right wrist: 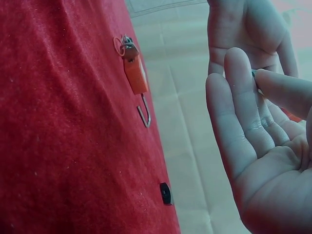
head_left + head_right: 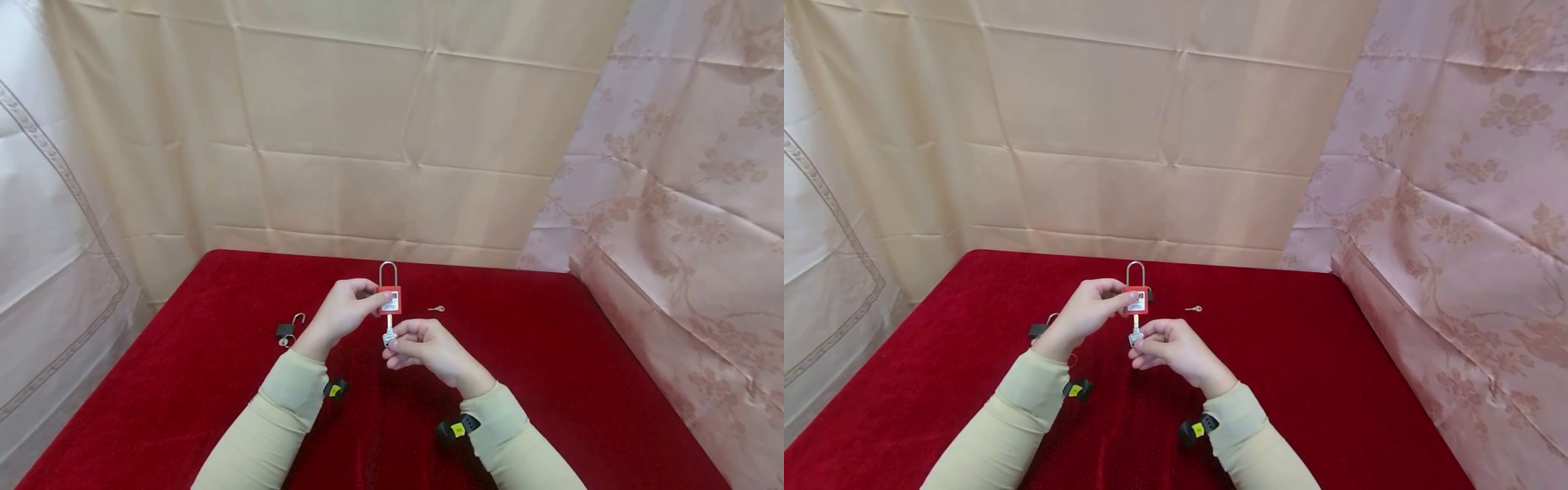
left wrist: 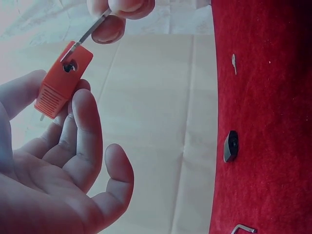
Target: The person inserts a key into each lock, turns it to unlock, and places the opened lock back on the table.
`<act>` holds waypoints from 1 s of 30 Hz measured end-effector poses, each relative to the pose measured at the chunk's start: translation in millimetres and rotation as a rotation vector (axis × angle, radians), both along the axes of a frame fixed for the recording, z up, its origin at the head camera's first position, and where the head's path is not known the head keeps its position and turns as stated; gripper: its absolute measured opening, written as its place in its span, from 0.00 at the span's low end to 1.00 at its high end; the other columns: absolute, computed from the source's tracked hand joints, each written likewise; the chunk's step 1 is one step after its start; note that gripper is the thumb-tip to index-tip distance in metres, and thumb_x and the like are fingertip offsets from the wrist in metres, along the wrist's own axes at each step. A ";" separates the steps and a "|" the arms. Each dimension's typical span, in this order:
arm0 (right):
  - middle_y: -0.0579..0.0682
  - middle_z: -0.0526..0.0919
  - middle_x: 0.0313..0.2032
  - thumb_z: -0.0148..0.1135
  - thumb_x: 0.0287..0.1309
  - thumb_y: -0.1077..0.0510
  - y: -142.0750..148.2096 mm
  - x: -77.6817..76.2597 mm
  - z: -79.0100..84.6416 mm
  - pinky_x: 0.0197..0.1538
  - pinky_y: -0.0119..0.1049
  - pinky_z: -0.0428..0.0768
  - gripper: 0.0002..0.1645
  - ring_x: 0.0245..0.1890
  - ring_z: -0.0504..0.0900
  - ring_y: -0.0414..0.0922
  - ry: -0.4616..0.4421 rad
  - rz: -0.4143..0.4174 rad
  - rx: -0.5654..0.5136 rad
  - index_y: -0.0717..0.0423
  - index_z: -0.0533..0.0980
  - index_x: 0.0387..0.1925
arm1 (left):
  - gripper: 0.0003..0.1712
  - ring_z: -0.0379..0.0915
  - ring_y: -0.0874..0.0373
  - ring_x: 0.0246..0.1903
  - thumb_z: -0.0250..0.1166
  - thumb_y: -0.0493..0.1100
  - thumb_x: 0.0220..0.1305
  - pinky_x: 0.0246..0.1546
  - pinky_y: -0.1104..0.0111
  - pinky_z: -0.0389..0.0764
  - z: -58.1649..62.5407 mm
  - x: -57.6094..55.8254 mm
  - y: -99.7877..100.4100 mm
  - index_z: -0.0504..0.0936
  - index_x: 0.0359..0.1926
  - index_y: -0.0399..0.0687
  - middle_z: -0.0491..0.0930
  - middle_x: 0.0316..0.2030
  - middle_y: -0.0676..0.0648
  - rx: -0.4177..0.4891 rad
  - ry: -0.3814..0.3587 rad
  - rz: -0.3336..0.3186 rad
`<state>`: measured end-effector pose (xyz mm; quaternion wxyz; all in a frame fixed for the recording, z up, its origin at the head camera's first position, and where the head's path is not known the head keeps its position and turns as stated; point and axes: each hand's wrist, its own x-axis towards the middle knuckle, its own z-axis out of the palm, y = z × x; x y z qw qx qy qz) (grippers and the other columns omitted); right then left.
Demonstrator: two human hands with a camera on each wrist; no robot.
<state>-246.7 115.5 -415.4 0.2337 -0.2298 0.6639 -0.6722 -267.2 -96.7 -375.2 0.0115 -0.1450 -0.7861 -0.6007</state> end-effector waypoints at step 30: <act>0.61 0.87 0.37 0.60 0.68 0.68 -0.1 -1.6 1.8 0.47 0.50 0.85 0.13 0.34 0.89 0.48 0.004 -0.006 0.009 0.74 0.75 0.49 | 0.12 0.80 0.48 0.32 0.71 0.45 0.65 0.37 0.62 0.77 2.3 0.3 -0.7 0.86 0.40 0.39 0.84 0.27 0.46 -0.005 -0.020 0.004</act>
